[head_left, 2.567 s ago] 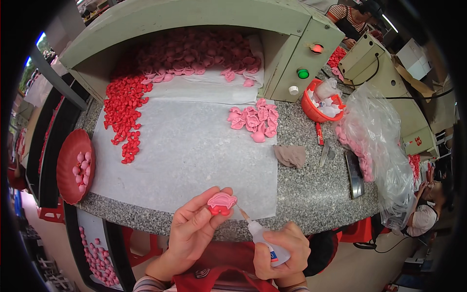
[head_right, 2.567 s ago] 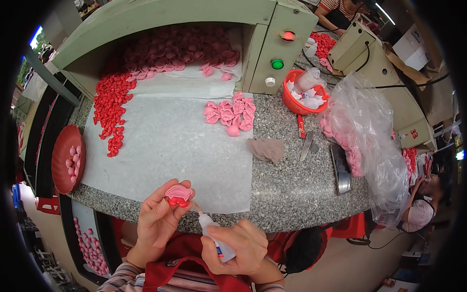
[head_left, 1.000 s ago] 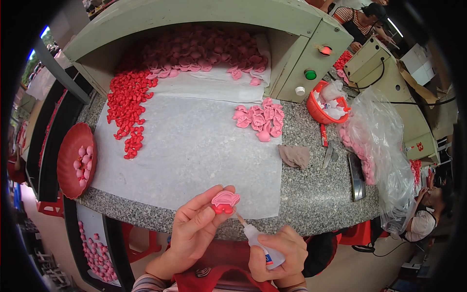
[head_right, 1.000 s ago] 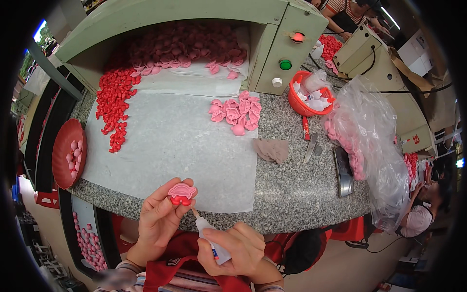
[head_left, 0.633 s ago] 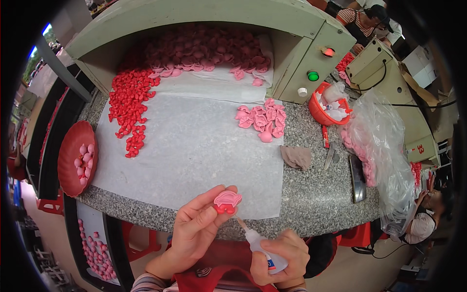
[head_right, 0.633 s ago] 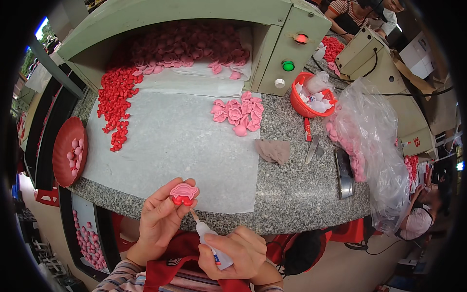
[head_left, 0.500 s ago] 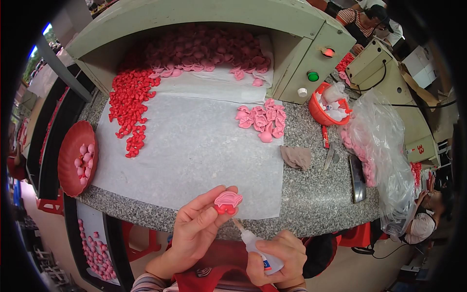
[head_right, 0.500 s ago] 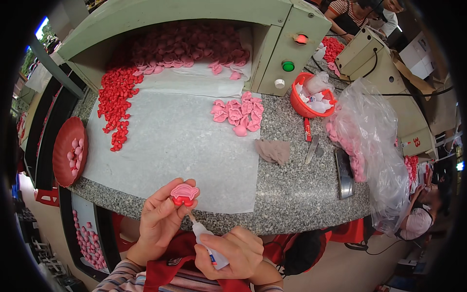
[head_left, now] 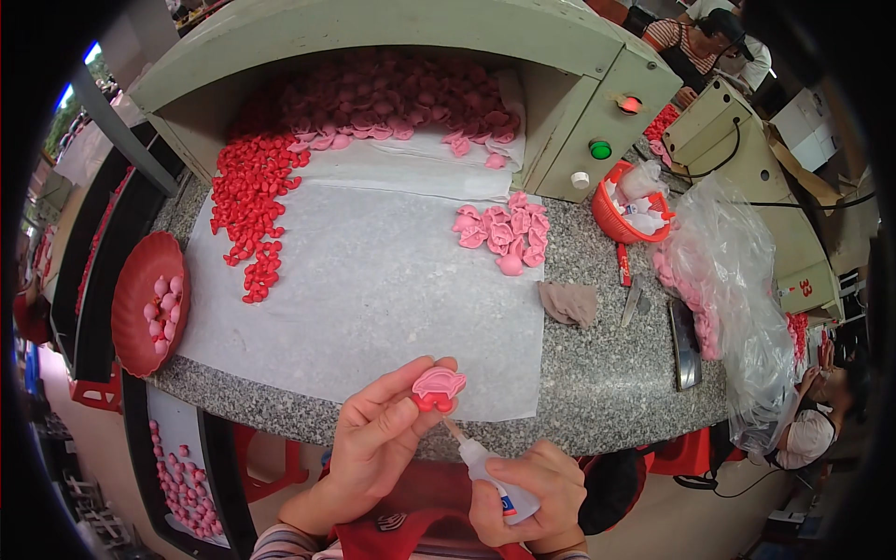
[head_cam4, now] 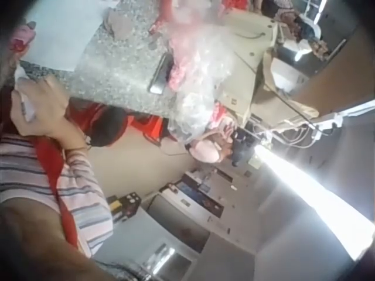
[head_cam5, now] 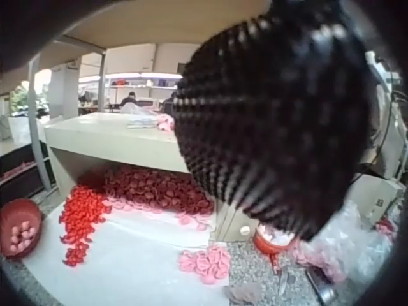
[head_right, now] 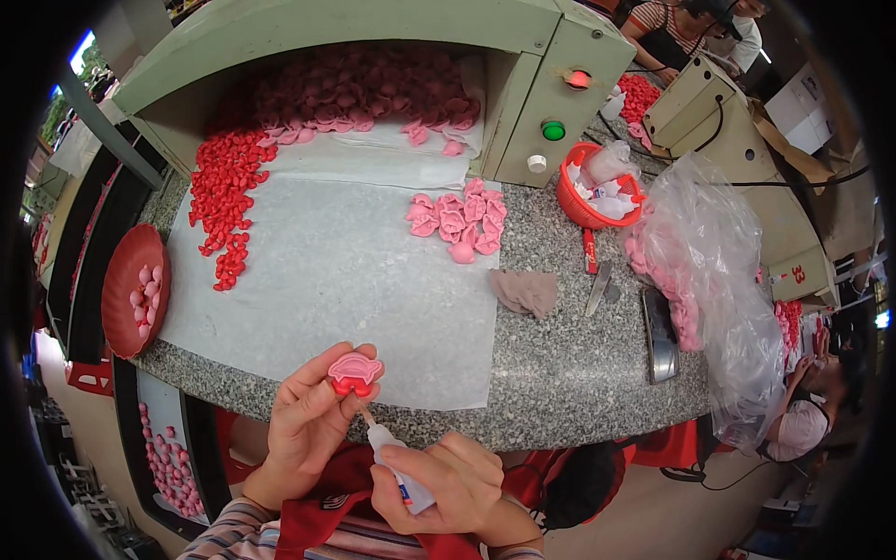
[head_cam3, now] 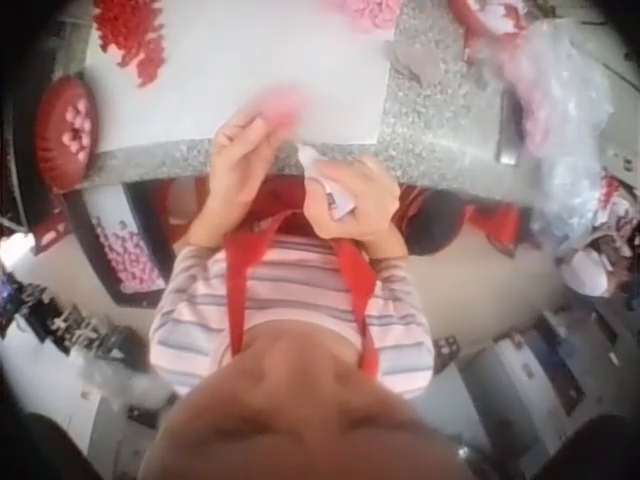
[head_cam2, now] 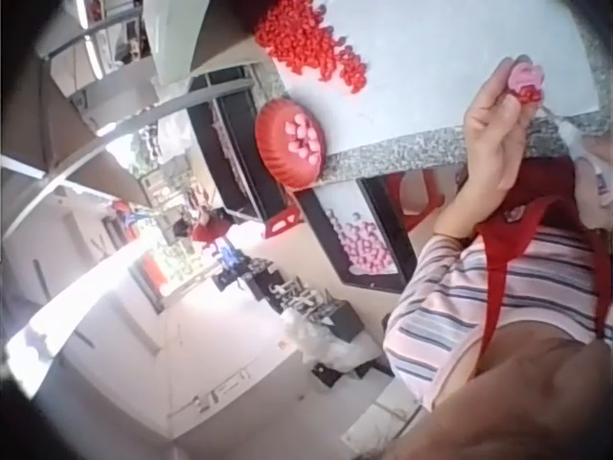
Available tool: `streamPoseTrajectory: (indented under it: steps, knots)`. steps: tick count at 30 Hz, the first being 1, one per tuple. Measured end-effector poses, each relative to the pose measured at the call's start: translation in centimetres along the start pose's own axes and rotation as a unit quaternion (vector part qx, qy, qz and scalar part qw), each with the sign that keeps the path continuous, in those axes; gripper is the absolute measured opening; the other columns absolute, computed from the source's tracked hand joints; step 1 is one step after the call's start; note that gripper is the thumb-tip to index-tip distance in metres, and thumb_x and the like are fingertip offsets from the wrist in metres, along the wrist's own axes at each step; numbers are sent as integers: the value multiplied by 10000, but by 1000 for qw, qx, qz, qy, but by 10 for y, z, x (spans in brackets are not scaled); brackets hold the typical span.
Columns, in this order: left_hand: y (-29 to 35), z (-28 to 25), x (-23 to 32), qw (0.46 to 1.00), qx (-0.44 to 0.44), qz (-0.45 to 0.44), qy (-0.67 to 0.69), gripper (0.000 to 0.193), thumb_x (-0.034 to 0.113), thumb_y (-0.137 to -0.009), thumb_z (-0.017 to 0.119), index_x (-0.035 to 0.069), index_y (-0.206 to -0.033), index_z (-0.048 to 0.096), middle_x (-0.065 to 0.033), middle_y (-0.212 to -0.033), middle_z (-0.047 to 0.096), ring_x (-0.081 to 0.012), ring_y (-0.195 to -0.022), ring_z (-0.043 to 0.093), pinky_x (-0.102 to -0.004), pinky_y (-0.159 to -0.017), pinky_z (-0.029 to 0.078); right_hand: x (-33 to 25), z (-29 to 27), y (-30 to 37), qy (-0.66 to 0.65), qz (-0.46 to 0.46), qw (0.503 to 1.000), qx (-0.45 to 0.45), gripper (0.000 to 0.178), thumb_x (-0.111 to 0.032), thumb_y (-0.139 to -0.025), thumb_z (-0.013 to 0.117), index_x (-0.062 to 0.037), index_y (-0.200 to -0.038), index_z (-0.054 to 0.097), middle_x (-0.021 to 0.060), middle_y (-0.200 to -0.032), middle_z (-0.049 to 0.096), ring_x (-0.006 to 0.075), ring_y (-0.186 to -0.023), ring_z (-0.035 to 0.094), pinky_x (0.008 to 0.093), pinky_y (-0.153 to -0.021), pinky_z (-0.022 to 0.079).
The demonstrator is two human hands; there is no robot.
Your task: Assembling small pink heart-shaped plastic components by applying glue from a bottle.
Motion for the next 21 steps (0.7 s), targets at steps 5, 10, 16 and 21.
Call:
streamPoseTrajectory:
  steps: [5, 10, 16, 21]
  knots:
    - [0, 0, 1, 1000, 1, 3, -2, 404, 69, -879, 500, -38, -1257, 407, -227, -1296, 406, -268, -1173, 455, -377, -986, 385, 0, -2, -1, -10, 5, 1000, -9, 308, -28, -597, 685, -21, -890, 591, 6, -566, 551, 110, -394, 420, 210, -372, 326]
    - [0, 1, 0, 999, 33, 1, -4, 397, 51, -847, 527, -41, -1225, 444, -229, -1251, 450, -299, -1138, 485, -388, -957, 427, -4, -9, -8, -22, -23, 999, 4, 311, -20, -584, 679, -14, -882, 591, 7, -601, 567, 110, -396, 416, 210, -372, 324]
    - [0, 1, 0, 1000, 30, 1, 0, 393, 48, -847, 524, -45, -1221, 446, -226, -1251, 450, -295, -1140, 483, -393, -954, 432, -2, -3, 0, -2, 7, 1000, -8, 307, -25, -591, 675, -20, -887, 593, 5, -559, 550, 114, -394, 413, 213, -374, 328]
    - [0, 1, 1, 1000, 28, 1, 3, 395, 49, -845, 528, -45, -1220, 448, -225, -1252, 450, -293, -1138, 485, -394, -953, 432, -2, -1, -1, 2, 3, 1000, -3, 300, -29, -598, 678, -21, -885, 593, 5, -546, 543, 115, -392, 413, 214, -375, 331]
Point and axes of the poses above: each hand's wrist, its own y-axis away from the middle knuckle, its own z-axis out of the palm, x = y × z, the point moved 6 cm from there along -y, towards the middle knuckle
